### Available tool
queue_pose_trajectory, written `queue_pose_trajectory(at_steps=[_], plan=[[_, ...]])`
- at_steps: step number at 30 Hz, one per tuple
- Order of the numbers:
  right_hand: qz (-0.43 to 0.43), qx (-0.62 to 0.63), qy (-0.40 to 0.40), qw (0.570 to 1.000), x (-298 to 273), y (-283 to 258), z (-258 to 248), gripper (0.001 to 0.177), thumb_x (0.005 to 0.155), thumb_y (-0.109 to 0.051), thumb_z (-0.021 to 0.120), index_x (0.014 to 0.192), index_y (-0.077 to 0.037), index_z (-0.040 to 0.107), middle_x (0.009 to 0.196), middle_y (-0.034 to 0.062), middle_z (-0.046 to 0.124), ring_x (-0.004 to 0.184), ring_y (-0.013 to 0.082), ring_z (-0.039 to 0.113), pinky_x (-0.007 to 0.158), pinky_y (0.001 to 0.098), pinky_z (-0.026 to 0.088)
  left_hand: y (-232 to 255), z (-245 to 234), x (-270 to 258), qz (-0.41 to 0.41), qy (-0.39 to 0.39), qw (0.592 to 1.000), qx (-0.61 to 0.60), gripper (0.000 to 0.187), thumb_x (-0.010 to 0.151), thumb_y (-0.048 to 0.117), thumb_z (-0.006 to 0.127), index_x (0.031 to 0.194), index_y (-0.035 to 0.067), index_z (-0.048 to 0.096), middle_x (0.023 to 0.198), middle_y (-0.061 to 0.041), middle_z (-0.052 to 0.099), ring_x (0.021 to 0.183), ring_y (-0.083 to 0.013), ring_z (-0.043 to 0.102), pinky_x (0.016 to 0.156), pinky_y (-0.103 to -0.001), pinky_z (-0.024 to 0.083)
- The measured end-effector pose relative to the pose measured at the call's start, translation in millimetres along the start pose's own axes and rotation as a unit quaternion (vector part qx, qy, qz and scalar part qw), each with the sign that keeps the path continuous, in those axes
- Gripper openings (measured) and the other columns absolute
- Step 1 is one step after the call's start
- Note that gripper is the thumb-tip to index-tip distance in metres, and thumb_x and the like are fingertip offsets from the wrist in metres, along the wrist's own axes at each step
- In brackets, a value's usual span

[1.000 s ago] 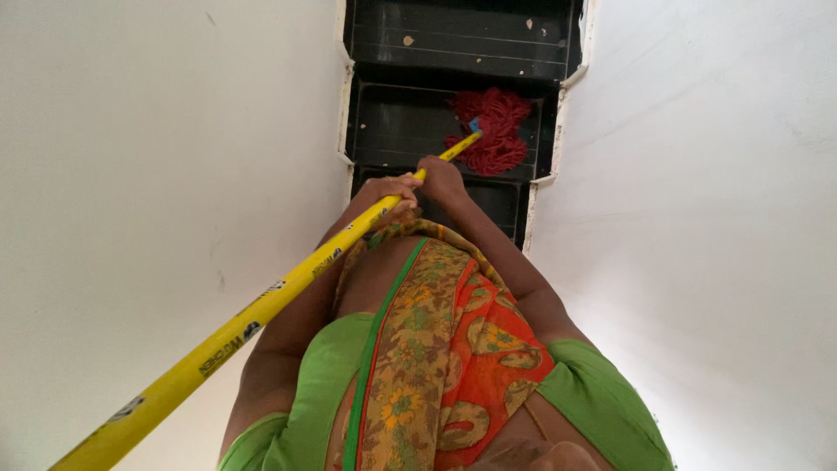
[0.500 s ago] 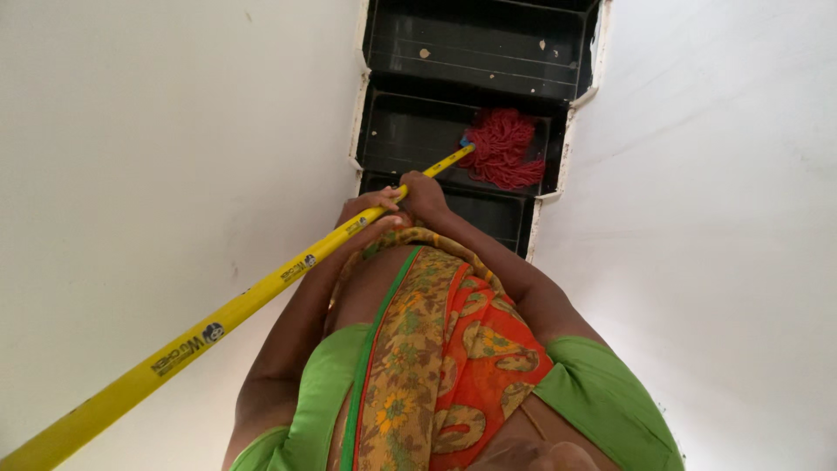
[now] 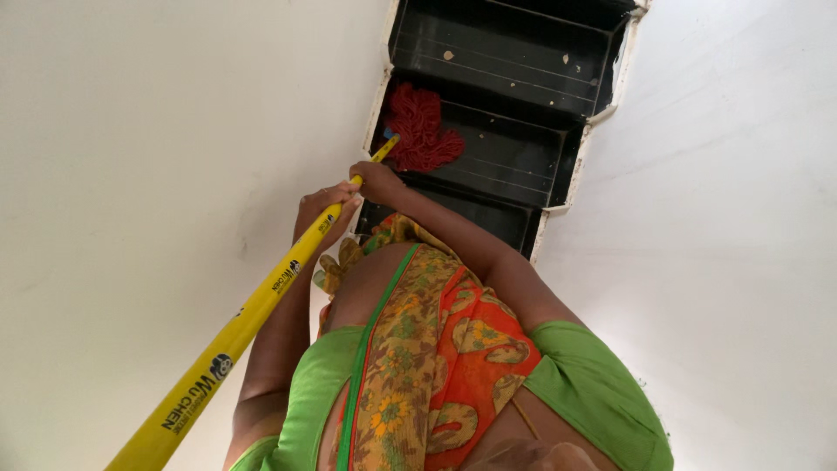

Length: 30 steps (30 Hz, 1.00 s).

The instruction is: The person mops the black tiled stairs using a mop with a red head and a yellow handle.

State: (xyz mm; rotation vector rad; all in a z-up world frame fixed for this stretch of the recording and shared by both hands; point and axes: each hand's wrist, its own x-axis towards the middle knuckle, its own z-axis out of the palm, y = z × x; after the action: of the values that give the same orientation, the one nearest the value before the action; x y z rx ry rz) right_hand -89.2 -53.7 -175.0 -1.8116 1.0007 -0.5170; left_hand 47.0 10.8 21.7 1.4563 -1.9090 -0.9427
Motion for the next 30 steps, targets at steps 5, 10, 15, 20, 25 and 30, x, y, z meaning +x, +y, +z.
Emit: queue_pose_trajectory(at_steps=[5, 10, 15, 20, 25, 30], plan=[[0.06, -0.008, 0.009, 0.998, -20, 10, -12, 0.014, 0.091, -0.016, 0.073, 0.102, -0.008, 0.068, 0.099, 0.0112, 0.068, 0.086, 0.0316, 0.067, 0.075, 0.0462, 0.054, 10, 10, 9, -0.048, -0.062, 0.997, 0.011, 0.018, 0.088, 0.017, 0.082, 0.087, 0.003, 0.07, 0.11, -0.016, 0.078, 0.094, -0.0267, 0.077, 0.085, -0.042, 0.06], [0.057, -0.033, 0.06, 0.996, -52, 16, -37, 0.018, 0.089, -0.02, 0.074, 0.101, -0.008, 0.069, 0.1, 0.0116, 0.067, 0.085, 0.0317, 0.067, 0.075, 0.0454, 0.054, 11, 30, 21, 0.055, -0.08, 0.994, -0.056, 0.018, 0.091, 0.017, 0.082, 0.089, 0.004, 0.07, 0.108, -0.016, 0.077, 0.113, -0.0278, 0.075, 0.099, -0.042, 0.059], [0.139, -0.064, 0.052, 0.987, -86, 24, -54, 0.014, 0.097, -0.023, 0.07, 0.1, -0.009, 0.07, 0.101, 0.0106, 0.068, 0.086, 0.0316, 0.067, 0.075, 0.0462, 0.053, -1, 52, 27, 0.071, -0.123, 0.981, -0.134, 0.017, 0.095, 0.018, 0.079, 0.093, 0.003, 0.07, 0.116, -0.017, 0.076, 0.12, -0.0302, 0.072, 0.111, -0.044, 0.052], [0.197, -0.132, 0.084, 0.968, -131, 53, -65, 0.014, 0.086, -0.019, 0.075, 0.097, -0.01, 0.073, 0.102, 0.01, 0.069, 0.093, 0.0345, 0.068, 0.079, 0.0484, 0.055, -11, 97, 29, 0.112, -0.185, 0.965, -0.15, 0.015, 0.094, 0.015, 0.075, 0.094, 0.002, 0.069, 0.122, -0.017, 0.075, 0.126, -0.031, 0.068, 0.113, -0.045, 0.051], [0.245, -0.12, 0.086, 0.958, -162, 60, -69, 0.028, 0.079, -0.023, 0.081, 0.099, -0.007, 0.07, 0.103, 0.0139, 0.068, 0.091, 0.037, 0.069, 0.077, 0.0492, 0.055, -19, 130, 14, 0.099, -0.199, 0.955, -0.196, 0.015, 0.095, 0.009, 0.077, 0.09, 0.002, 0.065, 0.11, -0.015, 0.075, 0.128, -0.0299, 0.07, 0.121, -0.047, 0.046], [0.237, -0.111, 0.116, 0.958, -153, 51, -54, 0.031, 0.074, -0.02, 0.084, 0.097, -0.005, 0.068, 0.099, 0.0164, 0.066, 0.088, 0.0389, 0.068, 0.075, 0.0501, 0.055, -15, 115, 3, 0.092, -0.197, 0.961, -0.172, 0.01, 0.093, 0.005, 0.079, 0.091, 0.002, 0.069, 0.101, -0.013, 0.078, 0.128, -0.0299, 0.07, 0.121, -0.047, 0.047]])
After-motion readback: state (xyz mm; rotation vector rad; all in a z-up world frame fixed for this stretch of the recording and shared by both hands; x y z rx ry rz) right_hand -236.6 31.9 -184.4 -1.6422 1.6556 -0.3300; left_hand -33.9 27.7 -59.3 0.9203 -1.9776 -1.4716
